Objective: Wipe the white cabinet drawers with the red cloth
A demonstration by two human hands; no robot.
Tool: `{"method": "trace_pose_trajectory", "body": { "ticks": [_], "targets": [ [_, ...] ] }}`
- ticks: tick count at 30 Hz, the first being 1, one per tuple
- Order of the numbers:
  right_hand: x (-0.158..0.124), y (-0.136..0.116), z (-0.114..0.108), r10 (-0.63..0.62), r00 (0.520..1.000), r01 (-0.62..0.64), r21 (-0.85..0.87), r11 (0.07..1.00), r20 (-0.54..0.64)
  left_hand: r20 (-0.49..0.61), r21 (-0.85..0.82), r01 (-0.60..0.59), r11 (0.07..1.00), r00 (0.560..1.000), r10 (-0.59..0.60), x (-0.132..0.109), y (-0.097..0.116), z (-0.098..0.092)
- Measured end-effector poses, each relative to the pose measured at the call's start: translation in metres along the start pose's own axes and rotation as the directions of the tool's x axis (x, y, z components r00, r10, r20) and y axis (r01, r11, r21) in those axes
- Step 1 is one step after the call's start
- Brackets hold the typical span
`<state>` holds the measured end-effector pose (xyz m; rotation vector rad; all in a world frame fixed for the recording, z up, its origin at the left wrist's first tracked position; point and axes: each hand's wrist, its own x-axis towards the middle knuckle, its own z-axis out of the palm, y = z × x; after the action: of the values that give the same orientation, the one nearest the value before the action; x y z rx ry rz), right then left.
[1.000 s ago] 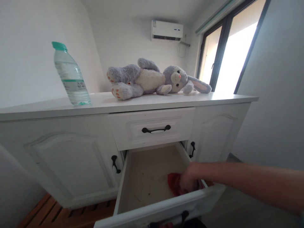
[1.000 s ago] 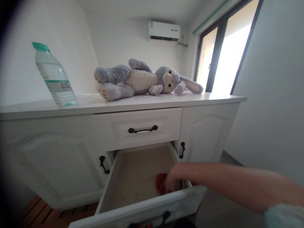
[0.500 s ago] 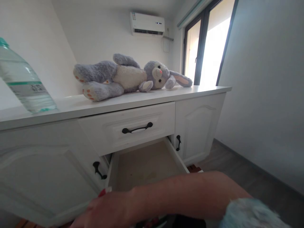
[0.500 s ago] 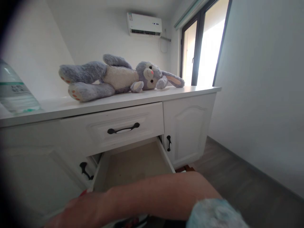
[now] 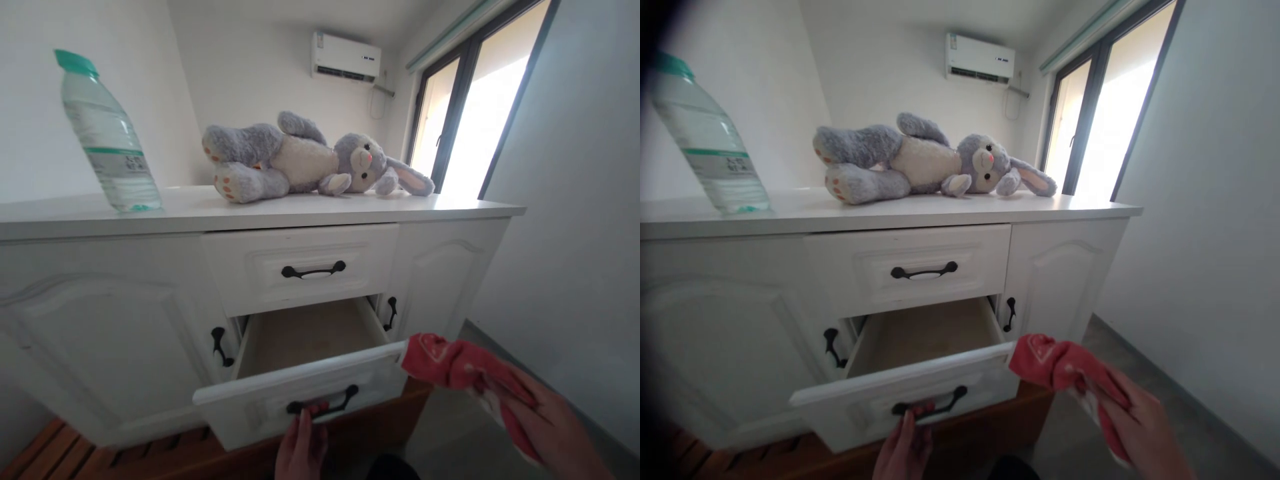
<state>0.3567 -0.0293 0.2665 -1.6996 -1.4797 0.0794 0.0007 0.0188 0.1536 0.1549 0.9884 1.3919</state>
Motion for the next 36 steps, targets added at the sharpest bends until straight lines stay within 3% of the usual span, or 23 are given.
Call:
{"method": "trace_pose_trajectory", "body": {
  "ticks": [2,4,7,9,11,13,14,16,18,20,22,24,27,32,34,36],
  "targets": [
    [-0.009,-0.006,0.008,0.213,0.977,-0.21,0.132,0.969,-0.003,0.058,-0.043,-0.038,0.998,0.998,0.041,0.02,0.009,0.018],
    [-0.014,-0.023,0.027,0.238,0.971,-0.234,0.207,0.95,0.002,0.11,-0.019,-0.09,0.996,0.99,0.091,0.042,0.018,0.034],
    [-0.013,-0.066,0.07,0.033,0.998,-0.043,0.244,0.969,0.045,0.121,0.063,-0.127,0.99,0.985,0.119,0.075,0.033,0.054],
    [-0.004,-0.101,0.105,-0.209,0.971,0.171,0.269,0.948,0.117,0.106,0.13,-0.143,0.981,0.986,0.129,0.09,0.045,0.058],
    [0.01,-0.139,0.144,-0.437,0.885,0.385,0.276,0.881,0.163,0.098,0.214,-0.179,0.96,0.982,0.161,0.094,0.06,0.055],
    [0.026,-0.176,0.186,-0.608,0.774,0.561,0.252,0.788,0.178,0.063,0.314,-0.322,0.893,0.946,0.318,0.084,0.077,0.044],
    [0.034,-0.194,0.209,-0.673,0.715,0.636,0.225,0.738,0.187,0.026,0.36,-0.418,0.834,0.898,0.439,0.077,0.086,0.037],
    [0.046,-0.227,0.256,-0.792,0.574,0.781,0.15,0.606,0.21,-0.071,0.429,-0.573,0.698,0.75,0.658,0.059,0.104,0.024],
    [0.052,-0.257,0.3,-0.882,0.408,0.896,0.081,0.436,0.234,-0.129,0.504,-0.624,0.597,0.63,0.766,0.047,0.121,0.016],
    [0.054,-0.28,0.333,-0.928,0.273,0.952,0.066,0.298,0.254,-0.068,0.612,-0.627,0.483,0.566,0.821,0.042,0.135,0.015],
    [0.057,-0.291,0.351,-0.941,0.226,0.964,0.084,0.254,0.25,0.048,0.693,-0.639,0.334,0.503,0.863,0.044,0.144,0.019],
    [0.062,-0.287,0.351,-0.935,0.26,0.95,0.112,0.293,0.239,0.136,0.732,-0.642,0.229,0.467,0.874,0.05,0.143,0.028],
    [0.075,-0.249,0.326,-0.895,0.369,0.9,0.143,0.411,0.25,0.223,0.757,-0.63,0.171,0.496,0.839,0.058,0.115,0.048],
    [0.106,-0.133,0.253,-0.814,0.528,0.82,0.104,0.563,0.243,0.412,0.709,-0.685,0.168,0.595,0.69,0.061,0.023,0.107],
    [0.116,-0.088,0.224,-0.768,0.612,0.776,0.047,0.629,0.188,0.526,0.652,-0.74,0.161,0.596,0.606,0.058,-0.008,0.138],
    [0.121,-0.051,0.204,-0.703,0.701,0.709,-0.01,0.705,0.122,0.652,0.585,-0.799,0.139,0.565,0.505,0.056,-0.03,0.165]
  ]
}}
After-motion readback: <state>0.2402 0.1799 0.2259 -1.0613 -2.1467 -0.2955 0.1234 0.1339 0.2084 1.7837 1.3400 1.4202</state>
